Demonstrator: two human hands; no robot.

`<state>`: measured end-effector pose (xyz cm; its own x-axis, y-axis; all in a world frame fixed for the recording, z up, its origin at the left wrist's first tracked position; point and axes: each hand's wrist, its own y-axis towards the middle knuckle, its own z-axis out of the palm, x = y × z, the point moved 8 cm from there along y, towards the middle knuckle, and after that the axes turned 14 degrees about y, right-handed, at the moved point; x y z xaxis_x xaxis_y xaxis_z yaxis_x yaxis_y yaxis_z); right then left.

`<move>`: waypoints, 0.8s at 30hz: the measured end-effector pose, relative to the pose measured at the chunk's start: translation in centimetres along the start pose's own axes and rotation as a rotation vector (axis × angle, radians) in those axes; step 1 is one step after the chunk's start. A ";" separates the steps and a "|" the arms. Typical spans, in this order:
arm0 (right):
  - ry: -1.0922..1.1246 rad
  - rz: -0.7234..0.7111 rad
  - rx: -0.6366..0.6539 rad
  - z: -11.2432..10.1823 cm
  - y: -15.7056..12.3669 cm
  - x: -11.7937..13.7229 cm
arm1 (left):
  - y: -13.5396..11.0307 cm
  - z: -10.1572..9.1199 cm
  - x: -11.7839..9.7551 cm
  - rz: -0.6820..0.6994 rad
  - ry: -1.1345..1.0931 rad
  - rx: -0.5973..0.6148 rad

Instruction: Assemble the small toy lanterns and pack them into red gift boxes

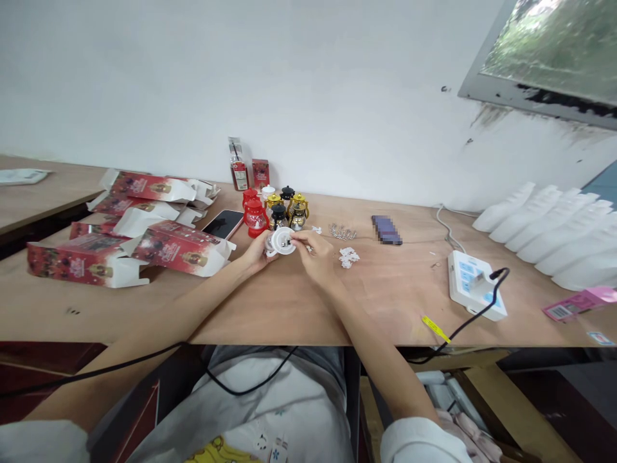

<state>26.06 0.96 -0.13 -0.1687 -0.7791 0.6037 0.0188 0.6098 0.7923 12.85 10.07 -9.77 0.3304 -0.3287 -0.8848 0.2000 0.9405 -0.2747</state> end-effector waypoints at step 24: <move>-0.586 -0.464 0.320 3.6 -2.0 1.3 | 0.5 -0.1 0.4 -0.011 -0.079 0.033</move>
<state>22.27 -0.72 -1.21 -0.5805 -0.8142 0.0056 -0.4477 0.3249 0.8330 12.99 10.40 -10.23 0.3990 -0.3464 -0.8490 0.2344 0.9337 -0.2708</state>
